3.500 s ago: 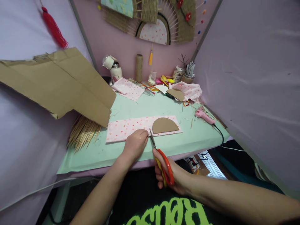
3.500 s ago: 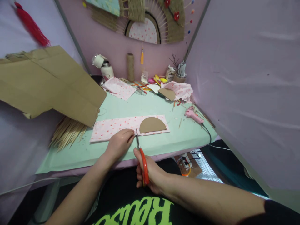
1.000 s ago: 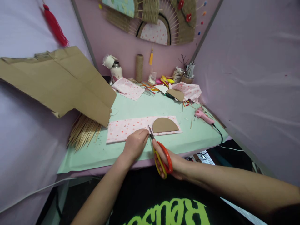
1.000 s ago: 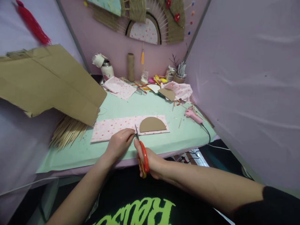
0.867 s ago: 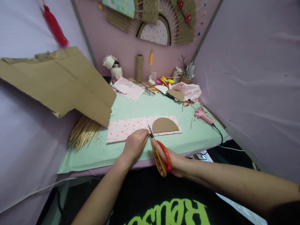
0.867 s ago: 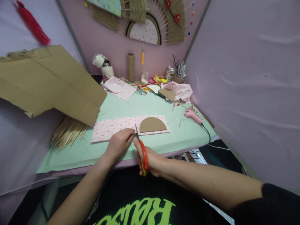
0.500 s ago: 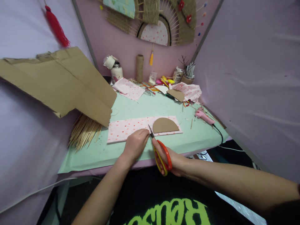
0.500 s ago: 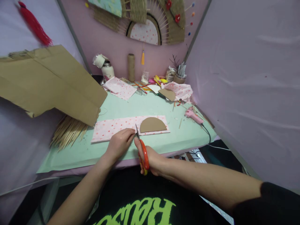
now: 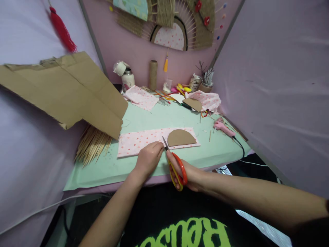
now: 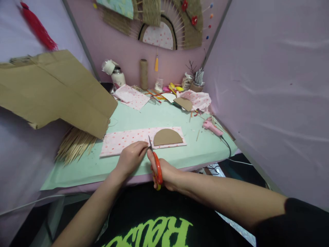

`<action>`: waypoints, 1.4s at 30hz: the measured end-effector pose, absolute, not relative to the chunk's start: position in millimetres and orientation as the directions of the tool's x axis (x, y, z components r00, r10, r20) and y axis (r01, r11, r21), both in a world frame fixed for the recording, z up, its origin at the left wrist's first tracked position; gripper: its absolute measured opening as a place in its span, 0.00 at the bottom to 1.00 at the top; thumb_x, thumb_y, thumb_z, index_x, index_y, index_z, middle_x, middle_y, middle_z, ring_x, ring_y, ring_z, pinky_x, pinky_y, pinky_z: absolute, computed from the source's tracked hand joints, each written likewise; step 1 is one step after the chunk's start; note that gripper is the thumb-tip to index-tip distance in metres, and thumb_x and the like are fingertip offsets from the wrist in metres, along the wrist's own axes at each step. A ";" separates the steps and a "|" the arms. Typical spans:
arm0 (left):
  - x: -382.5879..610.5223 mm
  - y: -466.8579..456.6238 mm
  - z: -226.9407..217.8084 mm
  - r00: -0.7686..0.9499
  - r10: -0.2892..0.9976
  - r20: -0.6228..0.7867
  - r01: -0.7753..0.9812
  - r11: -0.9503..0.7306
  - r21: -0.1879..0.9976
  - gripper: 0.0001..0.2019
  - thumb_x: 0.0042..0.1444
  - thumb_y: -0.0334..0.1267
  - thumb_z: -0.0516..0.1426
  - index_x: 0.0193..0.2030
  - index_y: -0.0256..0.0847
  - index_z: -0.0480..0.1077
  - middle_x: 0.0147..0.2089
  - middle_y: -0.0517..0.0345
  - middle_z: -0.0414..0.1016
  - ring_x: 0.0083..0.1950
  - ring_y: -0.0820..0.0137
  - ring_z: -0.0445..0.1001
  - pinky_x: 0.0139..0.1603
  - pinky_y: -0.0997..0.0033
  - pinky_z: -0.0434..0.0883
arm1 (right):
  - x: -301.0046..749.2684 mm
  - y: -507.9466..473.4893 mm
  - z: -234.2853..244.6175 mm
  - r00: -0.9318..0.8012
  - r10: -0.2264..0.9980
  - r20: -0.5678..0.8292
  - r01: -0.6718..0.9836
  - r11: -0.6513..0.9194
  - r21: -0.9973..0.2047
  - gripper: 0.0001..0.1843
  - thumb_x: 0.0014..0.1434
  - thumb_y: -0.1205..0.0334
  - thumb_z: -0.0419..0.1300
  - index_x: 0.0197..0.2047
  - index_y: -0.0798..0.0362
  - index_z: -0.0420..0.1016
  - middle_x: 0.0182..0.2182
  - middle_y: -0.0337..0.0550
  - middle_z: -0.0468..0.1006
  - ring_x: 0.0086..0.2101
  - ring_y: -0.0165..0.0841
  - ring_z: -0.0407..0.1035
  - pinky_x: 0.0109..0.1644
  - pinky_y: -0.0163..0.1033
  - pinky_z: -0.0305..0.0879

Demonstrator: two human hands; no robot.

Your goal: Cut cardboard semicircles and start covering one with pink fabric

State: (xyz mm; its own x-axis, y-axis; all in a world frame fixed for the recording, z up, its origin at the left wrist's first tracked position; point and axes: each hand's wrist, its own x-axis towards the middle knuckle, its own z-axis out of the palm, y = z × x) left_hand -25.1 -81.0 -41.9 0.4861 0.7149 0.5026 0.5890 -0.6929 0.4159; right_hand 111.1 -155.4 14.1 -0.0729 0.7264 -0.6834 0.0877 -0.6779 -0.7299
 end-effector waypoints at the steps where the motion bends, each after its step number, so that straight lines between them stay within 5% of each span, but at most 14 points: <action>1: -25.2 -81.0 -42.0 0.486 0.714 0.504 0.589 -0.694 0.414 0.07 0.63 0.30 0.53 0.40 0.40 0.73 0.42 0.54 0.80 0.43 0.66 0.78 0.45 0.67 0.74 | 111.3 -154.1 14.7 -0.074 0.724 -0.686 0.088 -0.680 -0.728 0.32 0.60 0.29 0.43 0.26 0.51 0.58 0.12 0.29 0.55 0.12 0.25 0.53 0.12 0.29 0.54; 8: -25.1 -80.7 -42.1 0.488 0.714 0.502 0.588 -0.694 0.415 0.07 0.62 0.29 0.53 0.41 0.40 0.72 0.42 0.54 0.80 0.43 0.66 0.78 0.45 0.67 0.74 | 111.9 -150.1 15.2 -0.076 0.705 -0.705 0.058 -0.702 -0.709 0.32 0.59 0.29 0.45 0.28 0.51 0.59 0.14 0.30 0.57 0.14 0.25 0.55 0.13 0.31 0.58; 21: -25.1 -81.2 -43.2 0.481 0.712 0.512 0.588 -0.695 0.414 0.07 0.63 0.31 0.53 0.41 0.40 0.72 0.42 0.53 0.80 0.43 0.66 0.78 0.45 0.67 0.74 | 116.1 -150.7 5.2 -0.112 0.764 -0.636 0.156 -0.618 -0.770 0.35 0.60 0.28 0.42 0.20 0.51 0.57 0.07 0.33 0.55 0.10 0.26 0.54 0.12 0.30 0.52; 30: -25.6 -82.0 -41.1 0.469 0.713 0.521 0.578 -0.694 0.430 0.08 0.64 0.31 0.52 0.41 0.41 0.73 0.42 0.54 0.80 0.43 0.67 0.78 0.47 0.67 0.74 | 117.0 -142.7 15.7 -0.120 0.732 -0.671 0.111 -0.662 -0.742 0.33 0.59 0.27 0.43 0.28 0.51 0.59 0.11 0.30 0.57 0.11 0.26 0.54 0.13 0.31 0.54; 42: -25.9 -81.1 -44.3 0.469 0.699 0.540 0.577 -0.705 0.412 0.07 0.63 0.29 0.53 0.41 0.39 0.72 0.43 0.52 0.80 0.44 0.65 0.78 0.46 0.67 0.74 | 118.6 -140.9 8.5 -0.133 0.771 -0.622 0.133 -0.609 -0.782 0.32 0.60 0.29 0.46 0.23 0.51 0.58 0.08 0.31 0.56 0.10 0.26 0.55 0.12 0.30 0.53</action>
